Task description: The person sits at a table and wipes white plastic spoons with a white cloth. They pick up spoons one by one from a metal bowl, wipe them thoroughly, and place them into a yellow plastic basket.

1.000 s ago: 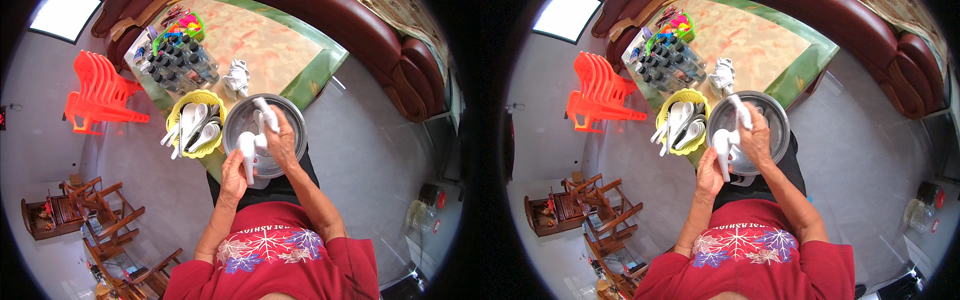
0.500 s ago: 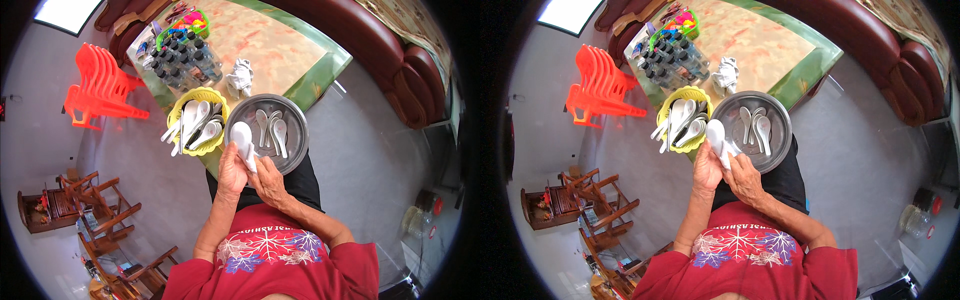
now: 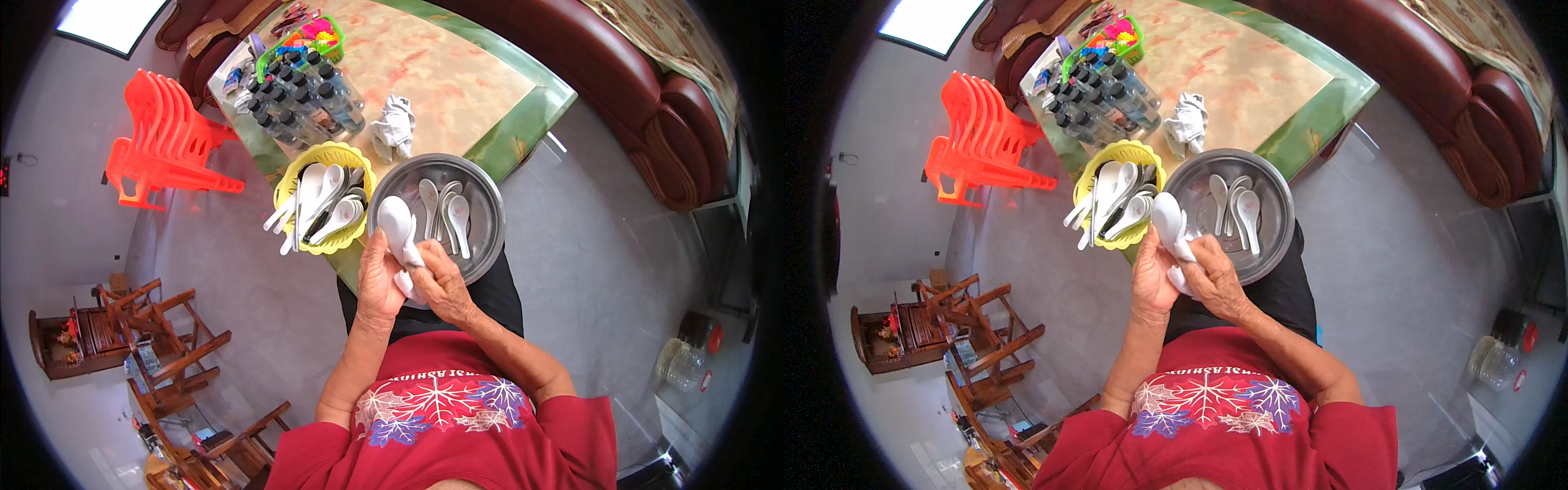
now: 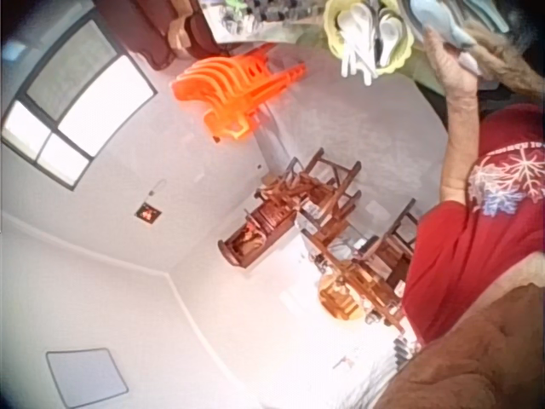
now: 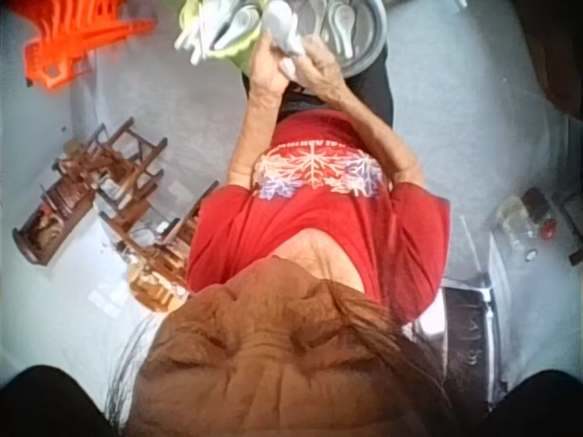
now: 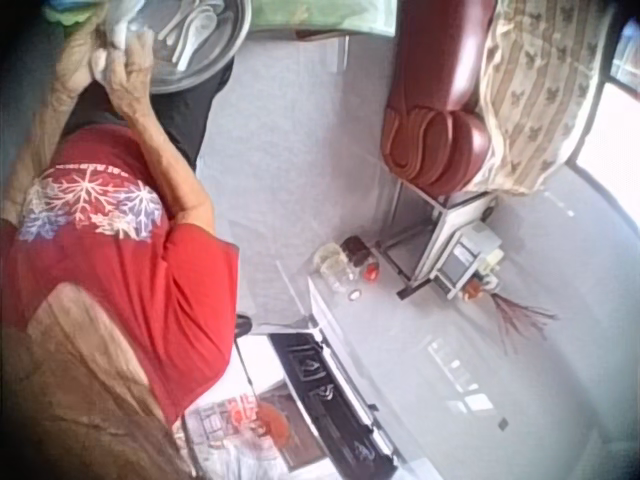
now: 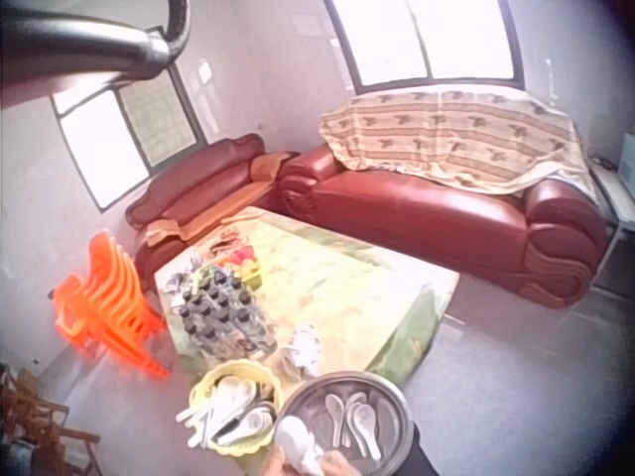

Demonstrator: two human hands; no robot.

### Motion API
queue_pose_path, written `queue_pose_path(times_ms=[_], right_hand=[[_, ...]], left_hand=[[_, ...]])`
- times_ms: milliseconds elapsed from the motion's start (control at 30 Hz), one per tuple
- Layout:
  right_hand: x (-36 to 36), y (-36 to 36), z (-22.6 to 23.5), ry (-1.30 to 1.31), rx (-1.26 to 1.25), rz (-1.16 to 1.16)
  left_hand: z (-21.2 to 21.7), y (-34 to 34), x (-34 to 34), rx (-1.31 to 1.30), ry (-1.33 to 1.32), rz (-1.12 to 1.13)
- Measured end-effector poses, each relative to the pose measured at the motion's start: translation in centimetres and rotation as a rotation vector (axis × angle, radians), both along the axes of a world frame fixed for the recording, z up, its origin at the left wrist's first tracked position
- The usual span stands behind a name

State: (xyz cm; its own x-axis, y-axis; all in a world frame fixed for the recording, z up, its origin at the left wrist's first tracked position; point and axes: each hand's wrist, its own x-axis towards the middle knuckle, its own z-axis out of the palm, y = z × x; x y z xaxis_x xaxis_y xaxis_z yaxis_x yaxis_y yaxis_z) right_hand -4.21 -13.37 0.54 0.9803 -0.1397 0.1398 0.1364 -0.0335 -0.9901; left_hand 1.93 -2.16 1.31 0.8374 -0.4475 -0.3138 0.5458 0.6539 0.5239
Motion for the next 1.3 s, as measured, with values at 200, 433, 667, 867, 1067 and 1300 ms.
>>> queue_pose_path(times_ms=[200, 433, 667, 867, 1067, 1300], right_hand=[[-1.8, -0.8, -0.7, -0.059, -0.164, -0.004], [1.1, -1.7, 1.1, -0.198, -0.603, -0.359], [3.4, -3.3, -0.2, 0.204, 0.58, -0.285], [3.2, -2.3, 0.2, 0.18, 0.602, -0.317], [1.3, 2.1, -0.5, -0.077, -0.596, -0.262], [-1.2, 0.1, -0.4, -0.195, -0.787, 0.089]], left_hand=[[-2.2, 1.3, 0.0, 0.135, 0.009, 0.069], [-2.1, 0.0, -2.7, 0.51, -0.177, -0.084], [0.0, -0.5, -2.2, 0.378, -0.09, -0.127], [-0.2, -0.6, -1.8, 0.238, 0.028, -0.12], [-2.8, 0.3, -1.3, 0.132, 0.092, -0.075], [-4.6, 2.6, 0.0, -0.15, 0.198, -0.1]])
